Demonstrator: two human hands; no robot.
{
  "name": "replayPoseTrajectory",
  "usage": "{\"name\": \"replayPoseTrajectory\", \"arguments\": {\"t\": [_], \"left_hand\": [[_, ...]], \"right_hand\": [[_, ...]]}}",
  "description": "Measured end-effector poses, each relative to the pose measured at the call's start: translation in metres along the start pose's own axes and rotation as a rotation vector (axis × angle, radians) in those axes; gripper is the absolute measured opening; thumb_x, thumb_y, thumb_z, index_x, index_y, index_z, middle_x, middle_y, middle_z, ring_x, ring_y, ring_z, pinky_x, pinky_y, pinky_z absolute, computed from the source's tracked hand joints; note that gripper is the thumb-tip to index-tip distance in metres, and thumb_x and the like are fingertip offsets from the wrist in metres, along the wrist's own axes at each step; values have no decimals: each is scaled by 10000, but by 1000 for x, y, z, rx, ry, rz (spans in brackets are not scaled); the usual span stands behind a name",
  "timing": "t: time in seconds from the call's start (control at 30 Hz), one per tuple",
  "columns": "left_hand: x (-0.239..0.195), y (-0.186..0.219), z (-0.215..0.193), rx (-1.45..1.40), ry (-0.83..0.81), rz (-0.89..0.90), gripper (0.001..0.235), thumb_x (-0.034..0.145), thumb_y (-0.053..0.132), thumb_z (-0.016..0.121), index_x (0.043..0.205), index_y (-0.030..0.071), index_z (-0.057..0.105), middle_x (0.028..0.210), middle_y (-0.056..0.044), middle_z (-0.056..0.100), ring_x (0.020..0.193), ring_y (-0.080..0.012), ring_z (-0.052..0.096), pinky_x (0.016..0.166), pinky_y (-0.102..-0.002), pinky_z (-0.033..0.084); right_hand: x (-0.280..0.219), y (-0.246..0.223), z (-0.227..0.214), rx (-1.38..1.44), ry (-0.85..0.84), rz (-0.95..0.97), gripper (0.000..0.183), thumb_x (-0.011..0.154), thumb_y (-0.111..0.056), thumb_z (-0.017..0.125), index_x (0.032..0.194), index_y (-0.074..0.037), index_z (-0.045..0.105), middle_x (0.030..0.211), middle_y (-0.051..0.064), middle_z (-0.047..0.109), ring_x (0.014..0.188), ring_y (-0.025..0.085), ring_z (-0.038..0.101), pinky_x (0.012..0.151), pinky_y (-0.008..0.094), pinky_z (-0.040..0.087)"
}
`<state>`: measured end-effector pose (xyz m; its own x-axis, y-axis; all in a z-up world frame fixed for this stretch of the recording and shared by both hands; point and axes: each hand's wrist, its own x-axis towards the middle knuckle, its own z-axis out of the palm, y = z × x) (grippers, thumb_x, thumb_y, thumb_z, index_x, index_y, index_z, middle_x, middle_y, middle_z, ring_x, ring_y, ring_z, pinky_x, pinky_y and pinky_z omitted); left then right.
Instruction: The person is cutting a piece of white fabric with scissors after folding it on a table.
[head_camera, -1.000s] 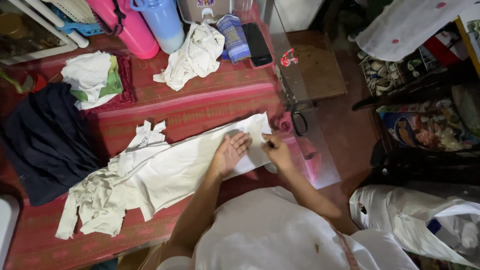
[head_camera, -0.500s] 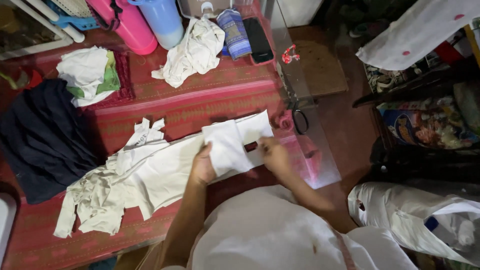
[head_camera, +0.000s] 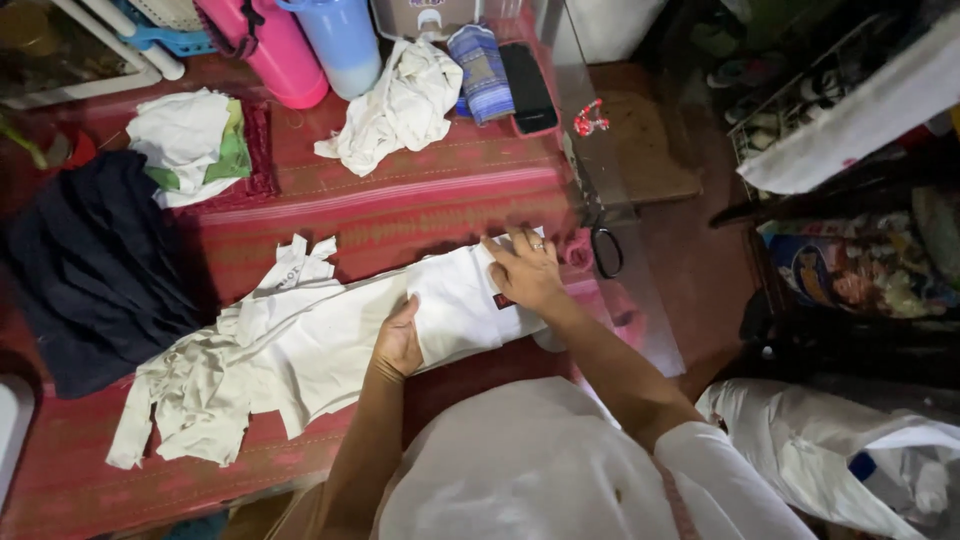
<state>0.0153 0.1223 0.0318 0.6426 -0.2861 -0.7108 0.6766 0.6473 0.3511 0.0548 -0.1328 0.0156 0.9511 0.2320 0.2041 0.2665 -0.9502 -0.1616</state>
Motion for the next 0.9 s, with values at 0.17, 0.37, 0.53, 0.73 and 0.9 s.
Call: {"name": "replayPoseTrajectory", "arguments": {"t": [0.17,0.37,0.53,0.73,0.9], "left_hand": [[-4,6,6,17,-13,-33,451,963,422,677,1274,97,700,1155,-138,759,1008,-325,744,971,-453,575],[8,2,-5,21,-19,-75,507,931,454,702,1266,74,705,1150,-144,760,1013,-339,743,979,-463,575],[18,0,-14,-5,-28,-80,542,909,475,720,1254,57,708,1171,-143,756,1026,-342,741,995,-482,575],[-1,1,5,3,-47,-107,594,915,499,704,1274,27,693,1172,-164,750,1032,-351,737,993,-493,572],[-4,4,8,48,-18,-133,578,917,491,711,1270,33,700,1164,-169,753,1030,-345,740,998,-456,569]], "right_hand": [[21,-6,-24,16,-274,163,477,999,-517,461,1459,-404,516,1457,51,457,1369,330,401,1052,484,313],[22,53,46,110,104,-43,203,848,-345,706,1042,-314,757,1172,-16,655,1051,319,648,884,469,512],[14,9,53,309,106,-434,296,757,-195,710,1047,-255,709,1101,-31,654,1006,286,615,757,419,523],[15,-12,35,93,142,-231,377,879,-379,615,1251,-331,653,1423,-112,543,1251,174,459,937,384,388],[45,69,68,53,-10,-23,381,875,-365,641,1246,-306,705,1152,57,684,1070,370,655,905,488,526]]}}
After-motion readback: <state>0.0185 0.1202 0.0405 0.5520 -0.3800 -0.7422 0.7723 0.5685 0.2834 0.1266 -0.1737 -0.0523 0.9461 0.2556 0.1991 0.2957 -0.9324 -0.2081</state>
